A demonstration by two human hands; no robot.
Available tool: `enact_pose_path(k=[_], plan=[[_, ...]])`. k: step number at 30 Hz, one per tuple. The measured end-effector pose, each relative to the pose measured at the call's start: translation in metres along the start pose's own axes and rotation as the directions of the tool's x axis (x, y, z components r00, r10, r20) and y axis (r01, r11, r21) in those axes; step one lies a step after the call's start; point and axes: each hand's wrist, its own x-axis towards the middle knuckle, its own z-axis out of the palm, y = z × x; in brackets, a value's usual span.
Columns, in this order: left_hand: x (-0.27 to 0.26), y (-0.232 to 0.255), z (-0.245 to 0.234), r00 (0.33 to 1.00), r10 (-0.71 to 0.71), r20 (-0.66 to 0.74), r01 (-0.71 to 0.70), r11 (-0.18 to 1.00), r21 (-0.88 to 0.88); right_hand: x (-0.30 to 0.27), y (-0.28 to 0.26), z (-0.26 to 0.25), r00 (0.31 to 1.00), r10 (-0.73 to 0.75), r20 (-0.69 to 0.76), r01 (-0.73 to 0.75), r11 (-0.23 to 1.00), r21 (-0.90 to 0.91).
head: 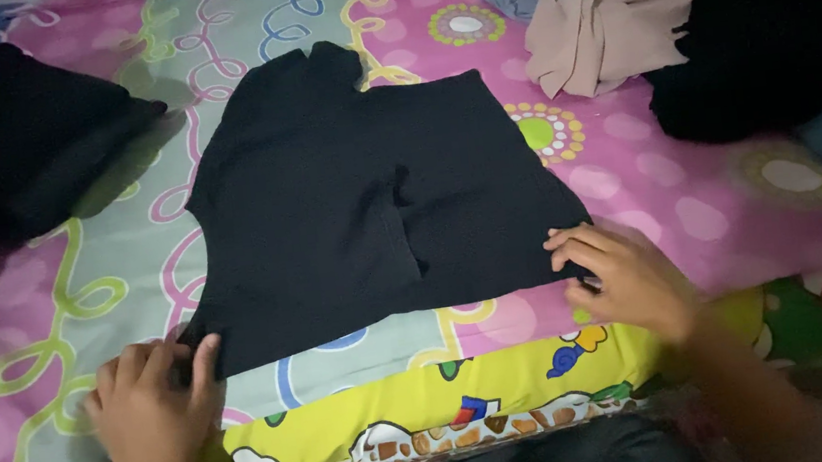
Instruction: Folding a black t-shirt on a bed.
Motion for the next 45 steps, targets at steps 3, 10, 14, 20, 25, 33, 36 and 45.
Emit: enact_pose_path(k=[3,10,14,20,25,33,36,45], plan=[[0.005,-0.007,0.001,1.000,0.001,0.024,0.000,1.000,-0.024,-0.003,0.007,-0.001,1.000,0.005,0.002,-0.005,0.999,-0.032],[0.028,-0.026,-0.005,0.982,0.106,0.154,-0.107,0.994,-0.007,-0.007,0.013,-0.006,0.996,-0.081,0.035,0.085,0.989,-0.121],[0.030,-0.020,-0.011,0.962,0.075,0.264,-0.103,0.990,0.095,-0.003,0.008,-0.012,0.995,-0.057,0.085,0.067,0.990,-0.124],[0.031,0.045,-0.045,0.989,0.141,0.034,-0.136,0.985,-0.107,0.021,-0.023,-0.008,0.978,0.072,0.194,-0.060,0.996,-0.065],[0.001,0.153,-0.040,0.818,0.568,-0.088,-0.555,0.740,-0.380,0.042,-0.083,0.033,0.986,-0.155,0.065,0.135,0.961,0.241],[0.000,0.162,-0.029,0.801,0.599,0.018,-0.532,0.725,-0.438,0.021,-0.068,0.053,0.980,-0.194,0.052,0.178,0.959,0.222],[0.000,0.179,-0.025,0.795,0.606,-0.038,-0.555,0.701,-0.448,0.031,-0.084,0.044,0.990,-0.139,0.039,0.127,0.967,0.219],[0.018,0.195,-0.026,0.706,0.665,0.243,-0.488,0.706,-0.513,0.060,-0.097,0.010,0.917,0.038,0.398,-0.032,0.999,-0.022]])
